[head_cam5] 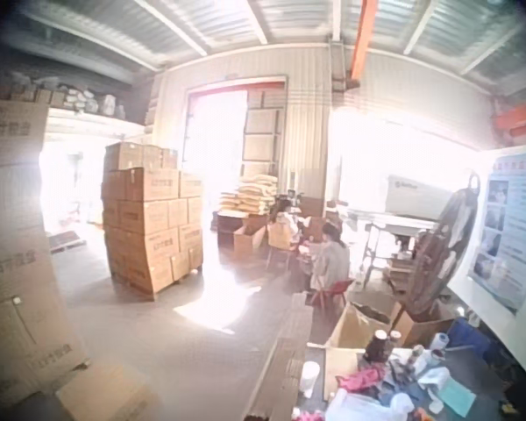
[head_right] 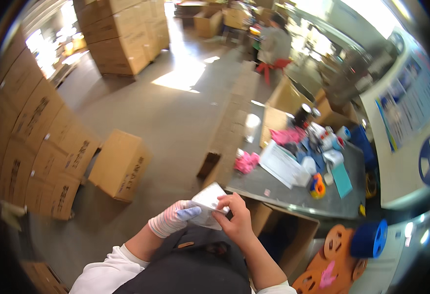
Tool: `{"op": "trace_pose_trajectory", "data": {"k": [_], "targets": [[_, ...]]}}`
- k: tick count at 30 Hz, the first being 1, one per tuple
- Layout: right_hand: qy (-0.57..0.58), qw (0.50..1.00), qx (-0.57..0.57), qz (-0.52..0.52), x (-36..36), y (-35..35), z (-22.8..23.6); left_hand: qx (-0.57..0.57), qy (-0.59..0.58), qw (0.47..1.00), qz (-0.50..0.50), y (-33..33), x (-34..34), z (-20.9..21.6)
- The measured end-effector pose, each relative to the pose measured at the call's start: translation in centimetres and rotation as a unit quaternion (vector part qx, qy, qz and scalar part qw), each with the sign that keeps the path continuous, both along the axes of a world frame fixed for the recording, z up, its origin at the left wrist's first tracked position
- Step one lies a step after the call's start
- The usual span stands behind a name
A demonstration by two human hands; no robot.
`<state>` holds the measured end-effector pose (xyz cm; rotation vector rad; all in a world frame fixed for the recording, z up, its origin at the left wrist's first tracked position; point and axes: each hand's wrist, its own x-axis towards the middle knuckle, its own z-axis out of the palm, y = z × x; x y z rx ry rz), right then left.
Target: The person marks printed labels with a red marker, then applies the labels to stacked cardboard boxes. The person also picks up and stacks blue plastic reels from a box.
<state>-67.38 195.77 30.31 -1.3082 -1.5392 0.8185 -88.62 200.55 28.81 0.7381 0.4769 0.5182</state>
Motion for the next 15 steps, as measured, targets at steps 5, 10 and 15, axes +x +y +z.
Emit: {"op": "trace_pose_trajectory", "data": {"k": [5, 10, 15], "targets": [[-0.091, 0.990, 0.059, 0.090, -9.6, 0.4, 0.8, 0.221, 0.088, 0.959, 0.155, -4.0, -10.8, -0.6], [-0.156, 0.944, 0.199, 0.212, -21.2, 2.0, 1.2, 0.142, 0.184, 0.931, 0.281, -9.0, -21.7, 1.8], [-0.051, 0.929, 0.179, 0.321, -35.6, -0.2, 5.5, 0.157, 0.400, 0.836, 0.341, -15.4, -33.6, 4.7]]}}
